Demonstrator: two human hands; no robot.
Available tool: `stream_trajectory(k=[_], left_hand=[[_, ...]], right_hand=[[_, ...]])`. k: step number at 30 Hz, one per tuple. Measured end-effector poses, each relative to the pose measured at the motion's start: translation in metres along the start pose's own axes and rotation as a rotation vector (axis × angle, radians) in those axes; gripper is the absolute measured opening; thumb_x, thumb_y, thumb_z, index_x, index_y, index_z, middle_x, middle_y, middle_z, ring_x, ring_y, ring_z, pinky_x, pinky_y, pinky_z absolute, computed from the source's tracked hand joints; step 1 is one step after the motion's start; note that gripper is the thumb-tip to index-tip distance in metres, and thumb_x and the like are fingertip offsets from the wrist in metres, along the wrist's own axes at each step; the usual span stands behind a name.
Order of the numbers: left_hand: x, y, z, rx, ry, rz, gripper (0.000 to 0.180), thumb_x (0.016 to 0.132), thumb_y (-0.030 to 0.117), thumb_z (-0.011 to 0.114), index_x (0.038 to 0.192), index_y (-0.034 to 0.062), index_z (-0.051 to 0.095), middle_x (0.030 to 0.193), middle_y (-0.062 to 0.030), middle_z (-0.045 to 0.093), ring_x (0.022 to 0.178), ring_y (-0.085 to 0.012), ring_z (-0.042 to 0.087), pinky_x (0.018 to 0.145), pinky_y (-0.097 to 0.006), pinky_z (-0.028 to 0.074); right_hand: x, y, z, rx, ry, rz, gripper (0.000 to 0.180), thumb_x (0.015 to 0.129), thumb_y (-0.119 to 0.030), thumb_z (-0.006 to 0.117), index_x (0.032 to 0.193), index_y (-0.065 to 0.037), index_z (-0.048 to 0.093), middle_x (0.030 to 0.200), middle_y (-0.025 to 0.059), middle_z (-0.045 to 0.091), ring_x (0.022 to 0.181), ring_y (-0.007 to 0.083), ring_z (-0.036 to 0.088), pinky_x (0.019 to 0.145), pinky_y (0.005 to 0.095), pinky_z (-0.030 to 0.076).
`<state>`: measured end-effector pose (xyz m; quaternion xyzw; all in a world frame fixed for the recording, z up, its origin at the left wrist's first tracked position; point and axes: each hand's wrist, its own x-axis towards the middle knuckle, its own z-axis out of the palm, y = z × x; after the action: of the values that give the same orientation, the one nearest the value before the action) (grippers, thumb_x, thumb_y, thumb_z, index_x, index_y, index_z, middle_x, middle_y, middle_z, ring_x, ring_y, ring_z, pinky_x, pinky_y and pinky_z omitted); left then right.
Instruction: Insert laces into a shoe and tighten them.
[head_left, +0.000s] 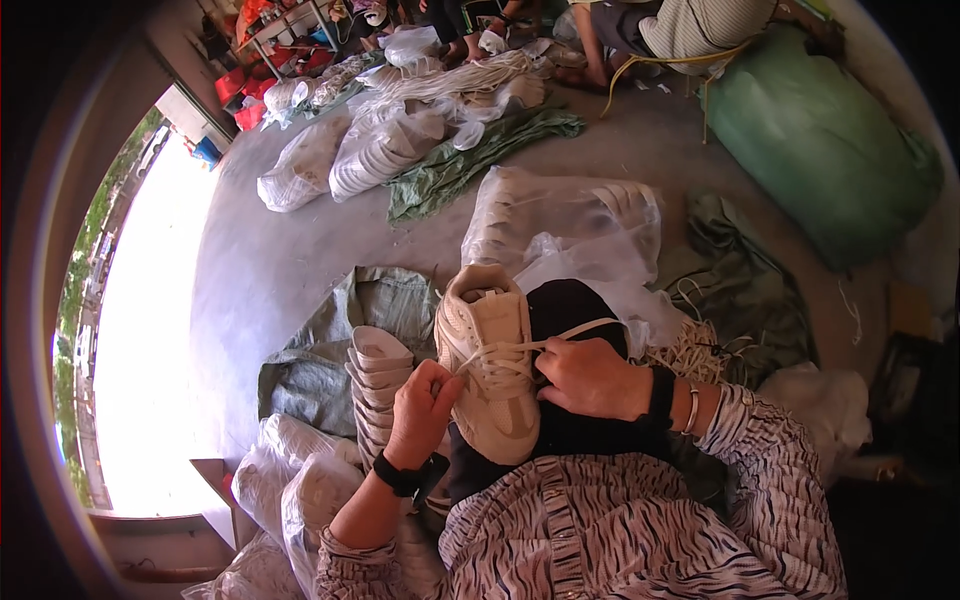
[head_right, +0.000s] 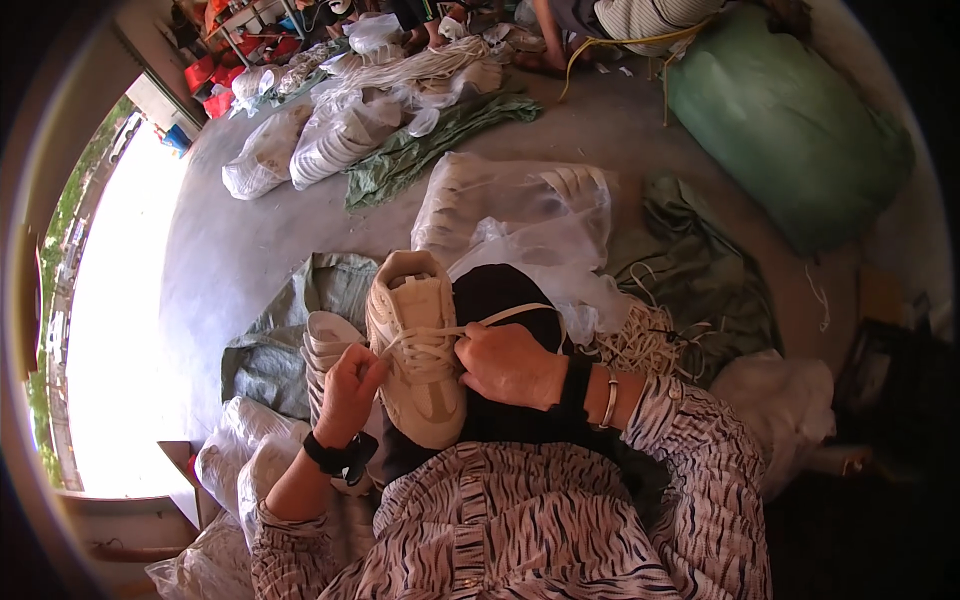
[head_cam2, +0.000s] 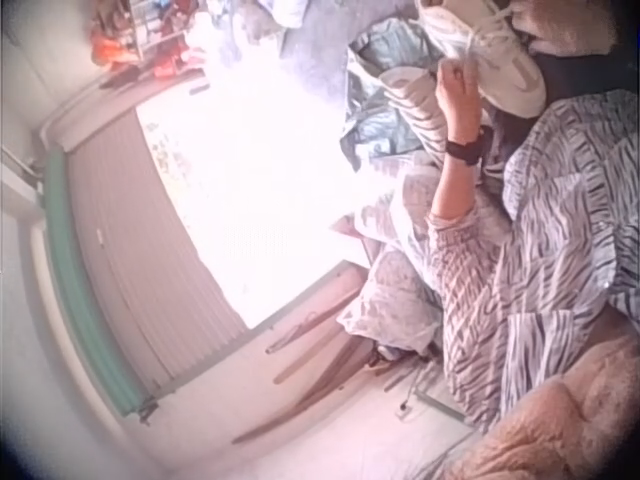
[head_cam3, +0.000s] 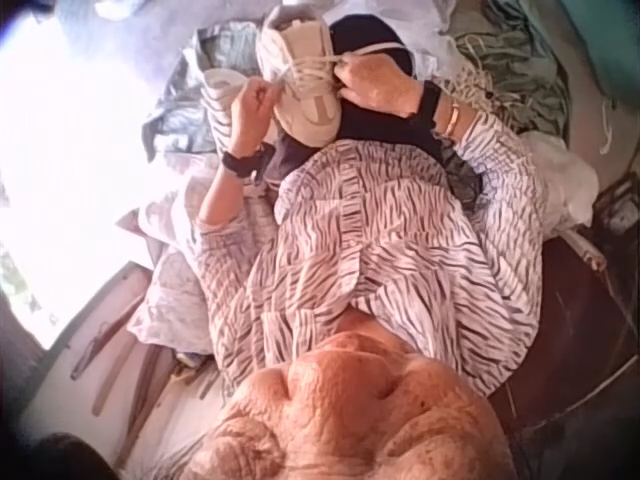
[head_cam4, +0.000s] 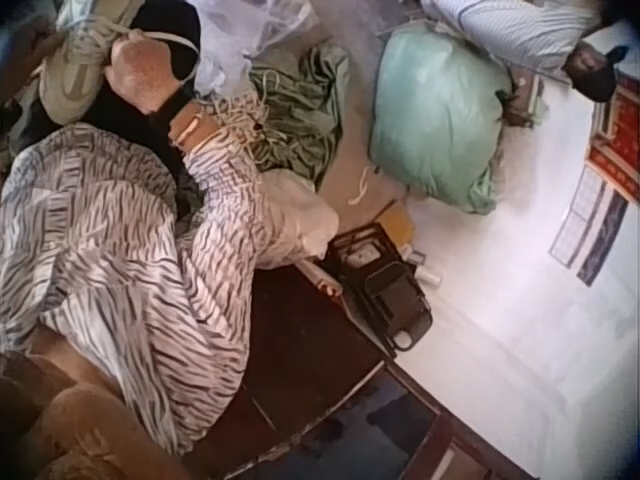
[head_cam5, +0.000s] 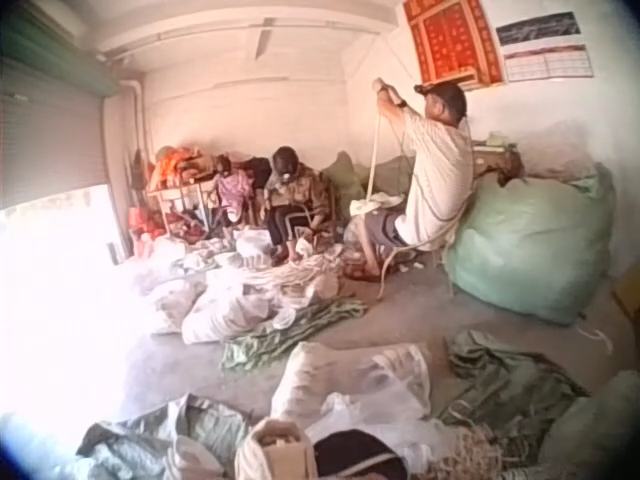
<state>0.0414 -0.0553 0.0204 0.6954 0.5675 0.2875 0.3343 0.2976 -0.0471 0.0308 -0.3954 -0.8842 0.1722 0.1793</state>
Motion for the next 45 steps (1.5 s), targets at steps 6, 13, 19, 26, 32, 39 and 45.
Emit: stream_trajectory(k=[6, 13, 19, 26, 32, 39, 45], left_hand=[[0.016, 0.021, -0.024, -0.653, 0.073, -0.215, 0.006, 0.09, 0.01, 0.053, 0.091, 0.0051, 0.051, 0.068, 0.0019, 0.052, 0.047, -0.0016, 0.037, 0.041, -0.017, 0.028], [0.048, 0.021, -0.051, -1.04, 0.203, -0.274, 0.008, 0.091, 0.01, 0.05, 0.098, 0.0082, 0.053, 0.062, 0.0043, 0.044, 0.047, -0.003, 0.032, 0.042, -0.018, 0.027], [0.055, -0.02, -0.103, -1.157, 0.437, -0.184, 0.01, 0.091, 0.009, 0.052, 0.1, 0.0069, 0.055, 0.063, 0.0041, 0.043, 0.049, -0.0043, 0.032, 0.044, -0.021, 0.028], [0.032, -0.033, -0.113, -1.044, 0.398, -0.234, 0.012, 0.091, 0.009, 0.051, 0.101, 0.0063, 0.056, 0.062, 0.0046, 0.039, 0.05, -0.0045, 0.03, 0.045, -0.021, 0.025], [0.016, -0.051, -0.118, -0.918, 0.46, -0.23, 0.013, 0.089, 0.008, 0.053, 0.101, 0.0058, 0.056, 0.06, 0.0052, 0.039, 0.047, -0.0033, 0.029, 0.043, -0.019, 0.025], [-0.007, -0.114, -0.06, -0.135, 0.213, -0.407, 0.02, 0.088, 0.011, 0.05, 0.098, 0.0008, 0.064, 0.073, -0.0044, 0.062, 0.061, -0.0093, 0.055, 0.053, -0.022, 0.042], [0.022, -0.024, -0.035, -0.175, 0.323, -0.095, 0.024, 0.091, 0.008, 0.047, 0.11, -0.0026, 0.057, 0.088, -0.009, 0.068, 0.072, -0.0124, 0.061, 0.07, -0.025, 0.048]], right_hand=[[0.016, 0.005, -0.011, -0.151, 0.221, -0.005, 0.008, 0.073, -0.01, 0.06, 0.075, -0.005, 0.053, 0.071, 0.0079, 0.053, 0.063, 0.0235, 0.06, 0.05, 0.0337, 0.049], [0.02, 0.01, -0.02, -0.305, 0.32, -0.123, 0.009, 0.071, -0.009, 0.057, 0.073, -0.008, 0.048, 0.068, 0.004, 0.046, 0.058, 0.0193, 0.054, 0.05, 0.0315, 0.046], [0.016, 0.008, -0.008, -0.287, 0.212, -0.144, 0.008, 0.073, -0.01, 0.058, 0.075, -0.008, 0.051, 0.068, 0.0053, 0.051, 0.06, 0.0205, 0.058, 0.051, 0.0315, 0.046], [0.017, 0.021, -0.016, 0.379, 0.519, 0.17, 0.013, 0.08, -0.007, 0.065, 0.091, -0.001, 0.06, 0.081, 0.0097, 0.06, 0.063, 0.0215, 0.059, 0.057, 0.0292, 0.047], [0.002, 0.017, -0.018, 0.337, 0.146, 0.178, 0.005, 0.08, -0.005, 0.064, 0.083, 0.0, 0.061, 0.072, 0.0085, 0.061, 0.064, 0.0168, 0.06, 0.057, 0.0287, 0.046], [-0.036, 0.053, -0.015, 0.721, 0.32, 0.522, 0.011, 0.084, -0.006, 0.058, 0.086, 0.003, 0.064, 0.073, 0.0065, 0.065, 0.063, 0.0096, 0.058, 0.059, 0.0228, 0.044], [-0.017, 0.054, -0.038, 0.333, 0.409, 0.383, 0.033, 0.087, 0.0, 0.049, 0.12, -0.001, 0.05, 0.077, 0.0132, 0.065, 0.069, 0.0127, 0.063, 0.065, 0.026, 0.049]])
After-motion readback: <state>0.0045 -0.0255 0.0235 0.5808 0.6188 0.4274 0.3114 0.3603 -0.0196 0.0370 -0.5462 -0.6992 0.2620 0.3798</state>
